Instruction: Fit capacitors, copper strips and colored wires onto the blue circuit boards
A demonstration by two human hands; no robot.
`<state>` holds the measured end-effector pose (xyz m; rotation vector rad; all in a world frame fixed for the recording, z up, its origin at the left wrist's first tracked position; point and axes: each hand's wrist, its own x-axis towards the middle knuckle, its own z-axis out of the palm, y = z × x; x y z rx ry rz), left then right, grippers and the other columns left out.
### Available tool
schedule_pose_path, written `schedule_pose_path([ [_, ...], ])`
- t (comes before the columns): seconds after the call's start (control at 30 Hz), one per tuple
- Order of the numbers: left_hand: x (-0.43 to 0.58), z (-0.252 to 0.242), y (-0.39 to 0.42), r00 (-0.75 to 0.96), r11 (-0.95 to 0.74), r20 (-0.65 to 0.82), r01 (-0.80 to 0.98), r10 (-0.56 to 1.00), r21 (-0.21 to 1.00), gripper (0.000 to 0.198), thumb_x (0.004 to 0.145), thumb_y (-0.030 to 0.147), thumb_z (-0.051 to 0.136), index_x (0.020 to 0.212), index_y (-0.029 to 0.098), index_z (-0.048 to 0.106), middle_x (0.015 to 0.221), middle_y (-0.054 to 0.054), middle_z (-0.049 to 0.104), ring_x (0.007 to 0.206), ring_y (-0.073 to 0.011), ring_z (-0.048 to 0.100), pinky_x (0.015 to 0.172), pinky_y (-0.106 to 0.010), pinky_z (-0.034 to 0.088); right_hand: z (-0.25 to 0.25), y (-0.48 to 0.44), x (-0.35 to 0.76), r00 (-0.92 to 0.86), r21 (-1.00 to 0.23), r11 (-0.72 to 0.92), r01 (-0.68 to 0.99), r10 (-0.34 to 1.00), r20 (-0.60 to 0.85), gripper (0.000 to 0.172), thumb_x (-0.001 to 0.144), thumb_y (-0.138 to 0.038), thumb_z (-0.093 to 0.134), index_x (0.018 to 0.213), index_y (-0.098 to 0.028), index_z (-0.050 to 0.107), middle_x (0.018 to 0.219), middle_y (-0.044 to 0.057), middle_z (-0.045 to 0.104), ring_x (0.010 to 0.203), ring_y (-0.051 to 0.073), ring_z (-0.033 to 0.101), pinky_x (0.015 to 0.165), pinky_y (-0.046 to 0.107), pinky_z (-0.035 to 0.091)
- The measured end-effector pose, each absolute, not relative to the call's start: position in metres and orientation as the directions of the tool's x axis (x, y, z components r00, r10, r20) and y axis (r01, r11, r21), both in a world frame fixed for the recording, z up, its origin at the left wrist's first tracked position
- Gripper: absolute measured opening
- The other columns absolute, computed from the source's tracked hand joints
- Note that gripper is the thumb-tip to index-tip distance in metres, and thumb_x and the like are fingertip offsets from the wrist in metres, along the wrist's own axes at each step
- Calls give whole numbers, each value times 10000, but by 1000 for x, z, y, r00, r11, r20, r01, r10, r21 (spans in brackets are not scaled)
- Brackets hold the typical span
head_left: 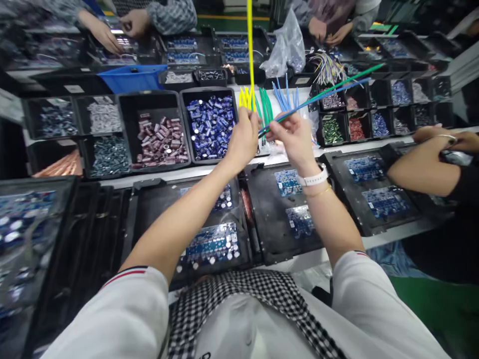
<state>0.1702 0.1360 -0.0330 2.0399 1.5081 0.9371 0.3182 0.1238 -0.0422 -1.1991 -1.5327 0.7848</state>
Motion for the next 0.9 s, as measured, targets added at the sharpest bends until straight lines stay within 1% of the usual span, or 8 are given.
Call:
schedule_pose_path([
  [0.1, 146, -33, 72, 49, -235, 259, 608, 965, 758, 211, 1064, 307, 337, 1121, 182, 497, 987, -106, 664, 882, -188, 670, 758, -285, 467, -41, 68, 279, -82, -927, 305, 220, 952, 294, 348, 846, -566, 656, 934, -244, 557, 816, 17, 680, 678, 160, 655, 633, 333, 562],
  [0.27, 77, -36, -20, -94, -123, 238, 644, 967, 755, 237, 1027, 399, 439, 1110, 200, 538, 650, 8, 610, 618, -155, 613, 637, -260, 411, -48, -30, 249, -137, -831, 348, 435, 937, 321, 298, 871, -536, 658, 942, -249, 624, 824, 11, 696, 666, 154, 618, 655, 328, 533],
  [0.37, 34, -35, -65, -138, -93, 283, 737, 949, 669, 282, 1004, 389, 484, 1176, 198, 599, 649, 5, 638, 637, -161, 622, 644, -250, 401, -48, -77, 243, -132, -646, 432, 629, 878, 459, 254, 944, -475, 584, 1053, -257, 656, 843, 48, 683, 698, 185, 617, 685, 358, 521],
  [0.43, 13, -35, -89, -149, -81, 306, 776, 940, 626, 288, 989, 382, 507, 1154, 196, 650, 733, -17, 683, 673, -158, 633, 641, -241, 398, -46, -94, 236, -231, -475, 493, 729, 830, 507, 299, 980, -429, 522, 1189, -260, 653, 909, 90, 685, 802, 232, 636, 741, 396, 515],
  [0.57, -11, -35, -119, -166, -29, 192, 678, 967, 734, 344, 957, 460, 542, 814, 178, 676, 609, -9, 611, 570, -130, 561, 521, -224, 352, -47, -100, 212, -462, -287, 599, 748, 779, 424, 391, 1026, -374, 370, 1290, -268, 638, 1053, 139, 685, 958, 291, 634, 786, 457, 505],
  [0.67, -20, -32, -130, -111, 53, 4, 503, 994, 863, 448, 912, 519, 597, 622, 183, 536, 447, 29, 424, 418, -97, 406, 421, -220, 267, -47, -94, 196, -549, -263, 647, 716, 754, 360, 453, 1042, -366, 280, 1271, -242, 651, 1100, 157, 683, 1018, 308, 626, 815, 501, 495],
  [0.8, -32, -24, -134, 4, 214, -228, 333, 974, 918, 459, 912, 573, 577, 664, 191, 520, 404, 60, 312, 331, -58, 251, 363, -191, 208, -39, -86, 185, -655, -348, 708, 614, 704, 276, 476, 1043, -422, 262, 1282, -244, 633, 1180, 143, 672, 1140, 324, 599, 896, 551, 481],
  [0.9, -41, -21, -133, 75, 313, -346, 285, 935, 906, 504, 918, 623, 538, 672, 183, 532, 401, 60, 277, 321, -47, 221, 355, -178, 191, -30, -81, 179, -714, -439, 720, 538, 666, 217, 467, 1024, -504, 319, 1319, -270, 595, 1228, 114, 660, 1196, 324, 579, 941, 561, 475],
])
